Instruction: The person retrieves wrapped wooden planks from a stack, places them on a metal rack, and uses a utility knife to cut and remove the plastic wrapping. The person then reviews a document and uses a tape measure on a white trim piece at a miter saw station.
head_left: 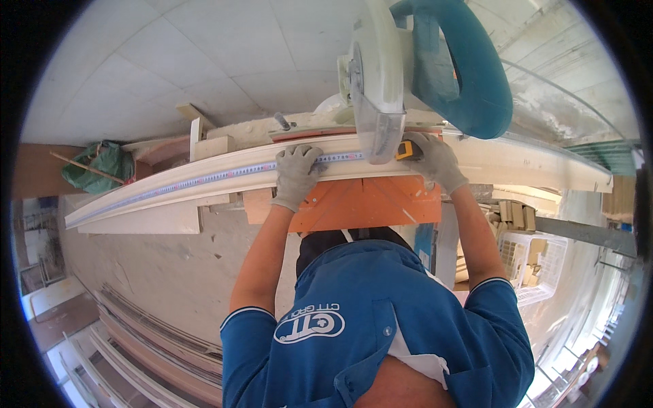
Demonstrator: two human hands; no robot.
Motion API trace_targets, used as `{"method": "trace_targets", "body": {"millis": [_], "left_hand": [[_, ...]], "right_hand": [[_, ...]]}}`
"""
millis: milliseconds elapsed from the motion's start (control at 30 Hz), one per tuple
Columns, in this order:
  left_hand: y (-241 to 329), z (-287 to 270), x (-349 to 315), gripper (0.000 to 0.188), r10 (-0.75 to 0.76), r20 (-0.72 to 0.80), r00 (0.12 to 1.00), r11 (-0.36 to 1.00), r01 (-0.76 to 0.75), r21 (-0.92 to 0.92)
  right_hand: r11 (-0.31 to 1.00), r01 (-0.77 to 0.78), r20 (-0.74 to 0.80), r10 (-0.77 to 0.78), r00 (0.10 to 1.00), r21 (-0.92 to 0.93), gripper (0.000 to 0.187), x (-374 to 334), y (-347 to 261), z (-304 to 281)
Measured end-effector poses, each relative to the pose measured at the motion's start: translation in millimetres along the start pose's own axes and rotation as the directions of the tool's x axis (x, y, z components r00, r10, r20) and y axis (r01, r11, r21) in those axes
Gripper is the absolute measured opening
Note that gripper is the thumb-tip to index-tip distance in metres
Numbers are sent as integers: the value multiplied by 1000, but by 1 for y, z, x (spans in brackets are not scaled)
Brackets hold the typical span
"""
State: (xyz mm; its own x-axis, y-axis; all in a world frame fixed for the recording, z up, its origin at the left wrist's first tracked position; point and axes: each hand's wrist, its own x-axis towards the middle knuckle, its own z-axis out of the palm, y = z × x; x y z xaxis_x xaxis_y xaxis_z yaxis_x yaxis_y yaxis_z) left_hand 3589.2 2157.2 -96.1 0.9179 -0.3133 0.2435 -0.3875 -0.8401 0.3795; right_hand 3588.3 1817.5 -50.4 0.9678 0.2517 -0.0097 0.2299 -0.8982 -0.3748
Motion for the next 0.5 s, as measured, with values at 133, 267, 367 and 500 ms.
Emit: {"method": "trace_targets", "body": {"millis": [133, 267, 367, 500], "left_hand": [[0, 5, 1, 29, -14, 3, 1000, 1000, 14, 5], [1, 5, 2, 30, 12, -17, 1000, 1000, -11, 24], [4, 6, 3, 31, 7, -8, 1000, 1000, -7, 31], [6, 6, 6, 33, 19, 40, 999, 999, -20, 24]], "right_hand": [[999, 40, -37, -41, 998, -6, 51, -1, -2, -1], [1000, -5, 9, 5, 1000, -6, 52, -1, -3, -3], [998, -51, 56, 53, 997, -29, 54, 0, -5, -6], [998, -51, 54, 53, 997, -32, 54, 1, -6, -6]]}}
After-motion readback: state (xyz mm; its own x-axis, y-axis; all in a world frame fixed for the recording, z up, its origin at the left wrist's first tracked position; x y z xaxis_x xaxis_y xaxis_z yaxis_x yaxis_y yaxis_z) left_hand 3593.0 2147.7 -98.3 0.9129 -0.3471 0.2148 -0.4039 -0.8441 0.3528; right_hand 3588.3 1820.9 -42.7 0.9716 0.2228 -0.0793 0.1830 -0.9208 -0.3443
